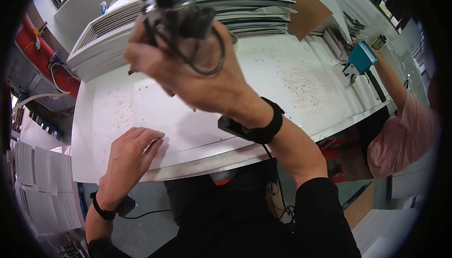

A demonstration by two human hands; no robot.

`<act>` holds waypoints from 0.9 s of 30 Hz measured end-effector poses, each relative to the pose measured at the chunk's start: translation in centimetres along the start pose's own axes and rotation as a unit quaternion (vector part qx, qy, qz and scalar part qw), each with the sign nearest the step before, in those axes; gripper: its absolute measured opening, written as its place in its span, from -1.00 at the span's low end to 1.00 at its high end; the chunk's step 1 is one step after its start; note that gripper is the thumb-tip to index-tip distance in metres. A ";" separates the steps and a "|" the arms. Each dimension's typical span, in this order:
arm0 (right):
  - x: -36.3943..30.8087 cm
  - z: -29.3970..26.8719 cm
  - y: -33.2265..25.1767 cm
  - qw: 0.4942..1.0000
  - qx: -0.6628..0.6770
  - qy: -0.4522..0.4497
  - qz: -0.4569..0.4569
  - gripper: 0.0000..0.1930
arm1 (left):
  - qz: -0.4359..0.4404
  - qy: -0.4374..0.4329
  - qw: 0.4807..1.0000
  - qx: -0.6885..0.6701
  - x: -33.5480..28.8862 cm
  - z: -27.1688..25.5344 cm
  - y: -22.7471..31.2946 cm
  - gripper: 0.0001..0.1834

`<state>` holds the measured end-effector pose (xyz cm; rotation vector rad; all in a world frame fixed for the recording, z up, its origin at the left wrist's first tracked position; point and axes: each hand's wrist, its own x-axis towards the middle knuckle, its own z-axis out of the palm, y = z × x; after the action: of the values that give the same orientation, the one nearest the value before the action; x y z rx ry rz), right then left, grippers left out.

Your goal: The person picks up a white panel and a black panel, places the black panel into a white frame, and applies glue with a roller. They then place the white panel over the glue and secure it to the frame by driving screws with a power screwdriver.

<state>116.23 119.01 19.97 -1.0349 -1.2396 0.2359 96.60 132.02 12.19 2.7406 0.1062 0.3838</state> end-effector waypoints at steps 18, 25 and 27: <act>-4.4 -12.7 1.2 0.973 0.073 0.220 0.018 -0.86 | 0.133 -0.014 0.991 0.027 16.6 9.9 1.8 -0.93; -4.1 -10.9 0.7 0.982 0.033 0.188 0.010 -0.83 | 0.156 -0.010 0.983 0.099 16.3 11.0 0.6 -0.89; -3.7 -10.5 0.8 0.985 0.038 0.170 0.010 -0.80 | 0.165 0.000 0.978 0.126 15.9 10.8 -0.1 -0.89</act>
<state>124.15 111.68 17.33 -0.9750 -0.9054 0.1153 114.87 130.25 6.46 3.0132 -0.3261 0.4892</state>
